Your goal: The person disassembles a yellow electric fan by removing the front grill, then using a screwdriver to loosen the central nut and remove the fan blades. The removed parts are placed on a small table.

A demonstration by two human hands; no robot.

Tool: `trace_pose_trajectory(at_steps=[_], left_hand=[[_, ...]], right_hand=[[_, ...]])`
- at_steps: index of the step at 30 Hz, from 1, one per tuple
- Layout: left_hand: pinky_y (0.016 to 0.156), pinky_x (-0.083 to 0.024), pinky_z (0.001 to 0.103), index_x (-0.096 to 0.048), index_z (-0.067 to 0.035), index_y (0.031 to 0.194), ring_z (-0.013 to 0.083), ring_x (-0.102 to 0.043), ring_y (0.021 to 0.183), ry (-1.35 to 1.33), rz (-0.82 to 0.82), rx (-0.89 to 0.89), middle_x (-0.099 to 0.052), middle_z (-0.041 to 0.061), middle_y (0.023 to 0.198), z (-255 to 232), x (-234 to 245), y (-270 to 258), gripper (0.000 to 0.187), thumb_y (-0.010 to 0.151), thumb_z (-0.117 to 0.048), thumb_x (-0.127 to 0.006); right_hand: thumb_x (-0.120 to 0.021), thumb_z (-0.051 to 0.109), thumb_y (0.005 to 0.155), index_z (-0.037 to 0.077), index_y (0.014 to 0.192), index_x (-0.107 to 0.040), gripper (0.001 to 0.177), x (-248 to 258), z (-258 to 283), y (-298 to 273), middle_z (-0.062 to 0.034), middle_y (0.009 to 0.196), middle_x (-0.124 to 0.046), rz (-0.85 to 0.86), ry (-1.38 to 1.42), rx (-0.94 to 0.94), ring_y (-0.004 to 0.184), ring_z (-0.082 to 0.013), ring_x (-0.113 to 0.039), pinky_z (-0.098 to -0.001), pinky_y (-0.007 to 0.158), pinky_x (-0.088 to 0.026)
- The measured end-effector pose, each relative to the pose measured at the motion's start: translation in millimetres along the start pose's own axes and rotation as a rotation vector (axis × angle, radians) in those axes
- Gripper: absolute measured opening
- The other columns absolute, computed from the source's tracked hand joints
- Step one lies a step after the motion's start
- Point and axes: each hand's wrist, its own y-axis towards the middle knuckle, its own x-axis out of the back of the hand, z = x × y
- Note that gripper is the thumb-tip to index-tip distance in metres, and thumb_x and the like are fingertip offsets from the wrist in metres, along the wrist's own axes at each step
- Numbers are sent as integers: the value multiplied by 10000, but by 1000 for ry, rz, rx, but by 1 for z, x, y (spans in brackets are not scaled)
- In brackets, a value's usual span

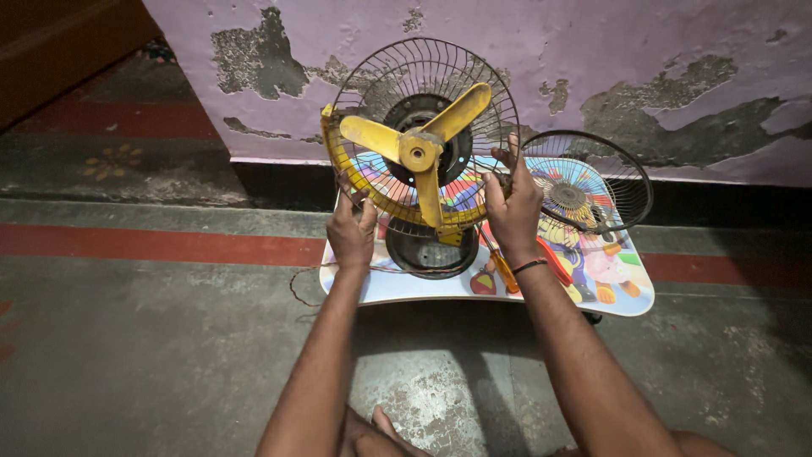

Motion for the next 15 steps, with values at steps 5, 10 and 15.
trace_pose_trajectory(at_steps=[5,10,15], left_hand=[[870,-597,386,-585,-117,1425,267,-781,986,-9,-13,-69,-787,120,1140,0,1,1,456,1003,-234,-711],[881,-604,386,-343,-80,1580,276,-707,1099,-255,81,132,-660,172,1325,13,2,9,926,810,-252,-829],[1133,-509,411,-336,27,1637,301,-554,1417,-741,387,130,-513,235,1574,20,6,15,1124,732,-215,-956]], right_hand=[[-707,121,985,22,1561,-436,644,8,11,6,-186,1263,-719,43,-105,34,1048,-286,-734,-397,908,-576],[-876,257,848,-17,1606,-267,1011,25,40,23,-249,1471,-493,74,-288,140,1351,-395,-521,-464,1126,-440],[-908,304,885,21,1632,-278,1018,22,73,90,-237,1597,-427,210,-509,520,1495,-398,-426,-468,1264,-370]])
